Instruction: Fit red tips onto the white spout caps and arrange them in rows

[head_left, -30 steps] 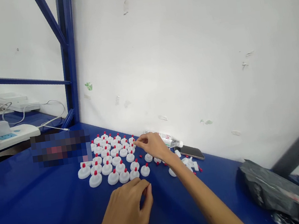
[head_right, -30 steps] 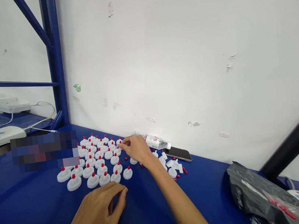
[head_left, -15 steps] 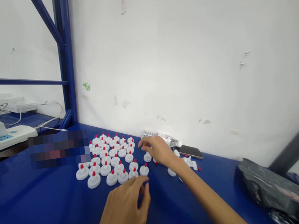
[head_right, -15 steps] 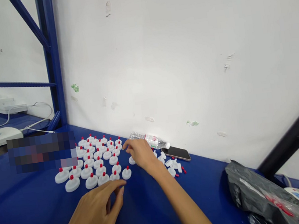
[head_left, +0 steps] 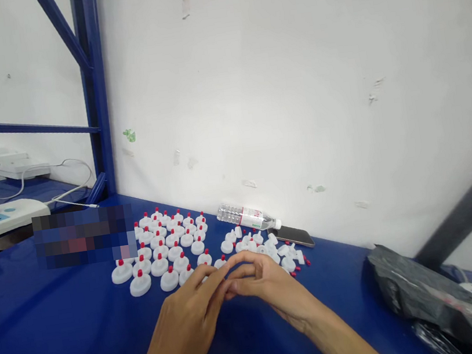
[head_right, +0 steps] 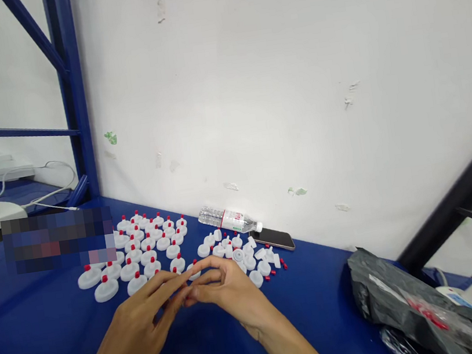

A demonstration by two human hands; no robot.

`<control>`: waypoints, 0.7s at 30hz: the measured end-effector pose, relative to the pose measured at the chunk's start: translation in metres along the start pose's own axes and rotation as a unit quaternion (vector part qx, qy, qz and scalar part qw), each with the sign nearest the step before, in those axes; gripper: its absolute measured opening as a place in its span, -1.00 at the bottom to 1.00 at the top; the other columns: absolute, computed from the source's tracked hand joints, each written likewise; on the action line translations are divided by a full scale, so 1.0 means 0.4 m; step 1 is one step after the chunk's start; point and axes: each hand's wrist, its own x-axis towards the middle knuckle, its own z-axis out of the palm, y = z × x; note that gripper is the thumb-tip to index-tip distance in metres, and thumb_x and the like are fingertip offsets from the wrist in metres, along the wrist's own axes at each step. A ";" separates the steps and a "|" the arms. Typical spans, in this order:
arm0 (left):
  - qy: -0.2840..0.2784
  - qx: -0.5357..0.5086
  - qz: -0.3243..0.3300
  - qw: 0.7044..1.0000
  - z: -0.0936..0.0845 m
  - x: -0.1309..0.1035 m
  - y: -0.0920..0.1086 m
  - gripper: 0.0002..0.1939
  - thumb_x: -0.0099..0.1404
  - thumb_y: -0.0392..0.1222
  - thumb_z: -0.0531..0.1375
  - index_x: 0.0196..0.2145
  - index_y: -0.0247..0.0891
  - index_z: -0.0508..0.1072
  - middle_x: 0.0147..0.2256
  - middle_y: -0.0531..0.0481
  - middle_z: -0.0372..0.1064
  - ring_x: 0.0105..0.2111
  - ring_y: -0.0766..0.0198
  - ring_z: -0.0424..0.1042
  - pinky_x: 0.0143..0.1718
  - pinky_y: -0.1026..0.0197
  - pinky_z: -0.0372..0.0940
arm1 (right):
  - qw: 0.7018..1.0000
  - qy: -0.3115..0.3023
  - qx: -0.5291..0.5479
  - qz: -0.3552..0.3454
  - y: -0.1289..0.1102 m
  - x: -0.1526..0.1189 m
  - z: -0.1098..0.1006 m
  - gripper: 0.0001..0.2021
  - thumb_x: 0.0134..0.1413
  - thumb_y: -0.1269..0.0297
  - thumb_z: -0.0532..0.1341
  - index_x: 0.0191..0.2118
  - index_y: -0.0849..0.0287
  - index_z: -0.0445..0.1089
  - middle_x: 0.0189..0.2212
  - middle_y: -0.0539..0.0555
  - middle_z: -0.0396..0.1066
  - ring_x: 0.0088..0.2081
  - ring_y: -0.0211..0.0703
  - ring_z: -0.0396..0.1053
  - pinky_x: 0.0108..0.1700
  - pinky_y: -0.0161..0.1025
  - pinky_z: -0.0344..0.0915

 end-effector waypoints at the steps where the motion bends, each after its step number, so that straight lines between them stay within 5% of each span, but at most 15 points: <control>1: 0.006 -0.006 0.009 1.000 -0.001 0.001 -0.001 -0.65 0.58 -0.16 -0.06 0.02 -0.09 0.51 -0.23 0.05 0.53 -0.43 0.30 0.58 -0.40 0.28 0.46 | 1.000 -0.008 0.024 0.007 -0.001 0.000 -0.001 -0.55 -0.12 0.22 0.55 -0.09 0.23 0.49 -0.29 0.11 0.62 -0.28 -0.17 0.58 -0.03 -0.18 0.42; 7: 0.034 -0.022 0.012 0.999 -0.002 0.000 0.005 -0.73 0.56 -0.13 0.03 -0.02 -0.11 0.52 -0.18 0.04 0.56 -0.31 0.31 0.60 -0.29 0.32 0.45 | 0.995 0.017 0.092 0.016 -0.016 -0.003 -0.010 -0.50 -0.13 0.22 0.58 -0.06 0.19 0.47 -0.33 0.03 0.62 -0.26 -0.21 0.60 0.01 -0.25 0.43; 17: 0.082 0.051 0.041 0.994 -0.017 0.001 0.009 -0.78 0.53 -0.19 0.08 -0.11 -0.17 0.55 -0.22 0.03 0.57 -0.47 0.34 0.57 -0.43 0.30 0.40 | 0.994 0.002 0.103 0.039 -0.025 -0.008 -0.013 -0.55 0.05 0.17 0.46 0.04 0.17 0.46 -0.17 0.15 0.63 -0.11 -0.08 0.61 0.10 -0.13 0.38; 19: 0.084 0.056 0.047 0.994 -0.017 0.000 0.010 -0.78 0.53 -0.21 0.08 -0.12 -0.19 0.55 -0.22 0.03 0.56 -0.48 0.34 0.56 -0.41 0.30 0.41 | 0.997 0.007 0.058 0.042 -0.030 -0.005 -0.018 -0.58 0.11 0.11 0.41 0.05 0.14 0.46 -0.16 0.15 0.63 -0.09 -0.05 0.60 0.05 -0.13 0.40; 21: 0.081 0.044 0.041 0.995 -0.016 -0.001 0.012 -0.80 0.52 -0.23 0.10 -0.13 -0.18 0.55 -0.23 0.04 0.56 -0.48 0.36 0.55 -0.38 0.30 0.41 | 0.993 0.058 -0.102 0.014 -0.033 0.008 -0.025 -0.67 0.19 0.05 0.33 -0.02 0.13 0.50 -0.22 0.13 0.63 -0.15 -0.02 0.60 -0.07 -0.14 0.42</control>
